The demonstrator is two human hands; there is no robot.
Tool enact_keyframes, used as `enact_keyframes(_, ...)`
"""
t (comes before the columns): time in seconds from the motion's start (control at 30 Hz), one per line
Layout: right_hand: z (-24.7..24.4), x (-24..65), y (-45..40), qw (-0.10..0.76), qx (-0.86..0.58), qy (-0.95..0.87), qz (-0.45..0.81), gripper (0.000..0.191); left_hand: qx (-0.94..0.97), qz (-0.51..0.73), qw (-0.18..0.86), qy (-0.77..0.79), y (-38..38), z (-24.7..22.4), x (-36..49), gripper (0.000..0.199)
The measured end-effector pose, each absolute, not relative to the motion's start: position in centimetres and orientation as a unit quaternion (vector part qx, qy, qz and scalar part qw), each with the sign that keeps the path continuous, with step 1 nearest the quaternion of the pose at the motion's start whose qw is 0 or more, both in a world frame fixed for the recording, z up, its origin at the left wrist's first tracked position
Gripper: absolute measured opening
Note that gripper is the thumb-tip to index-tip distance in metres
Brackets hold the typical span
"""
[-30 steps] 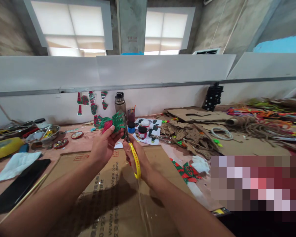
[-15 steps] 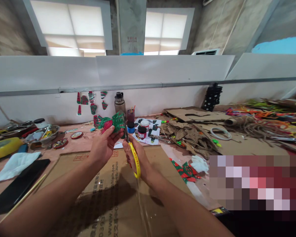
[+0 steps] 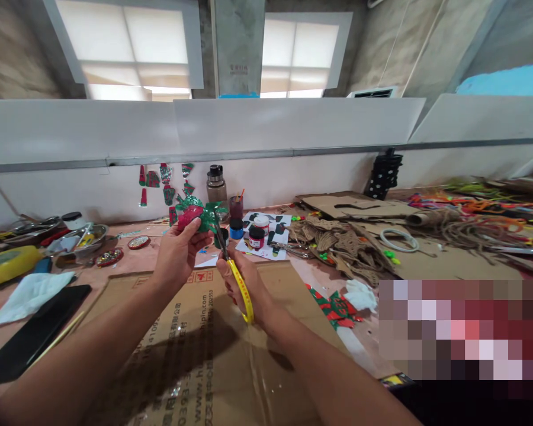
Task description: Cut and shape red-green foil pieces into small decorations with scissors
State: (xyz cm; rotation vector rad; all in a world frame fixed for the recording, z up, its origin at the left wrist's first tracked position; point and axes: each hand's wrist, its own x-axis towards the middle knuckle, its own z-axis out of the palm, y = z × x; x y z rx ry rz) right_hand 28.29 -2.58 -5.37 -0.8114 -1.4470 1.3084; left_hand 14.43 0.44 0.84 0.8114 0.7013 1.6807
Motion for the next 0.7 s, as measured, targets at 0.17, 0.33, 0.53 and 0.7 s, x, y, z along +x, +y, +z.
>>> enact_keyframes(0.17,-5.3,28.4,-2.5,0.462,-0.344,-0.605,0.55,0.064,0.368,0.699,0.525,0.315,1.0,1.0,13.8,0.041)
enact_keyframes(0.33,-5.5,28.5,-2.3,0.46,-0.346,-0.604,0.551,0.062,0.399,0.688,0.517,0.316,1.5,0.7,13.2,0.043)
enact_keyframes(0.53,-4.7,28.5,-2.7,0.445,-0.343,-0.602,0.568,0.063,0.422,0.672,0.515,0.325,1.4,1.1,12.7,0.04)
enact_keyframes(0.7,-4.3,28.5,-3.0,0.436,-0.335,-0.608,0.573,0.066,0.426,0.655,0.527,0.335,1.3,1.7,12.6,0.037)
